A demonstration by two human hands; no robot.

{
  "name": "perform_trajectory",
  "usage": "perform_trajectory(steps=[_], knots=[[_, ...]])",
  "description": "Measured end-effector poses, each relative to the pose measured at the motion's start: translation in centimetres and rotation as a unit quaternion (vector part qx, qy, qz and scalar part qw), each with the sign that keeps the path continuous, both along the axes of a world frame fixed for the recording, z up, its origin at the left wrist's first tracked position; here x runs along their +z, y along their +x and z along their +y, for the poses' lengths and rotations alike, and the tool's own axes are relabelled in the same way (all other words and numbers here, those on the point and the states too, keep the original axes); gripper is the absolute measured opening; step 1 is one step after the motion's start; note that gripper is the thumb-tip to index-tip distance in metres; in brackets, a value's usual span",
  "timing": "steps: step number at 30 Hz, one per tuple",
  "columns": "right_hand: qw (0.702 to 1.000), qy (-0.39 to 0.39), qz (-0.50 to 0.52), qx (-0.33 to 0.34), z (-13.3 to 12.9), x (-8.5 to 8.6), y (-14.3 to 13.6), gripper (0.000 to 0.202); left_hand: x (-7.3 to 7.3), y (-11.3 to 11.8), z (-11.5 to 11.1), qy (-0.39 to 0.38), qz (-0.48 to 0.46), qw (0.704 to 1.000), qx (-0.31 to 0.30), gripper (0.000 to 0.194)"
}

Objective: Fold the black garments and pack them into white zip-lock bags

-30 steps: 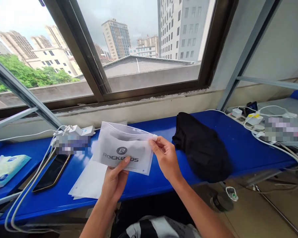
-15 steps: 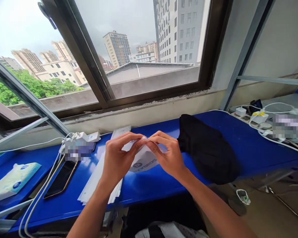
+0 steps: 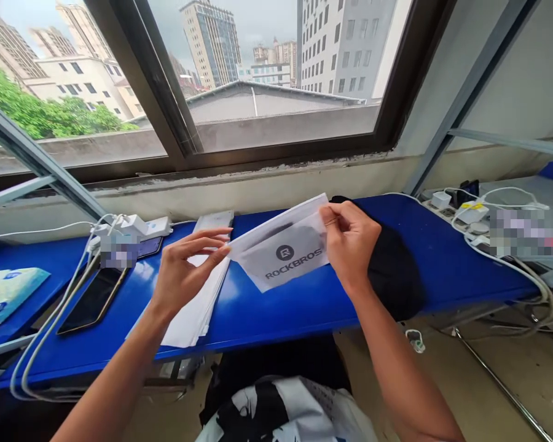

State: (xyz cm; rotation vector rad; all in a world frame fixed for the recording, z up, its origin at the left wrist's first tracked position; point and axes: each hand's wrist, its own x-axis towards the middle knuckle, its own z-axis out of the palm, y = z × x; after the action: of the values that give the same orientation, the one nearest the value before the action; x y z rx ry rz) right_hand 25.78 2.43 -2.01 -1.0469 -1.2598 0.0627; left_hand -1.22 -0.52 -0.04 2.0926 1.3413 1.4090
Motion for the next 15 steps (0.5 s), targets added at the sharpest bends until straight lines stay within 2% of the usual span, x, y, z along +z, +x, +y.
perform_trajectory(steps=[3, 6, 8, 10, 12, 15], knots=[[0.998, -0.053, -0.004, 0.021, 1.2, -0.3, -0.4, 0.029, -0.6, -0.7, 0.2, -0.090, -0.123, 0.988, -0.015, 0.027], [0.997, -0.062, 0.038, 0.032, 2.3, -0.5, -1.9, 0.034, -1.7, 0.2, -0.4, -0.199, -0.287, 0.935, -0.052, 0.039], [0.993, -0.073, 0.082, 0.032, 2.7, -1.0, -3.1, 0.037, -2.8, 1.0, -1.0, -0.267, -0.346, 0.895, -0.087, 0.047], [0.985, -0.106, 0.123, 0.061, 2.5, -1.8, -4.3, 0.041, -3.6, 1.0, -1.0, -0.290, -0.386, 0.872, -0.089, 0.052], [0.964, -0.161, 0.151, 0.149, 1.9, -3.0, -5.2, 0.043, -3.6, -0.6, 0.2, -0.266, -0.425, 0.863, -0.054, 0.048], [0.920, -0.247, 0.132, 0.275, 0.5, -5.2, -5.5, 0.044, -2.1, -5.3, 4.3, -0.233, -0.448, 0.863, -0.017, 0.035]])
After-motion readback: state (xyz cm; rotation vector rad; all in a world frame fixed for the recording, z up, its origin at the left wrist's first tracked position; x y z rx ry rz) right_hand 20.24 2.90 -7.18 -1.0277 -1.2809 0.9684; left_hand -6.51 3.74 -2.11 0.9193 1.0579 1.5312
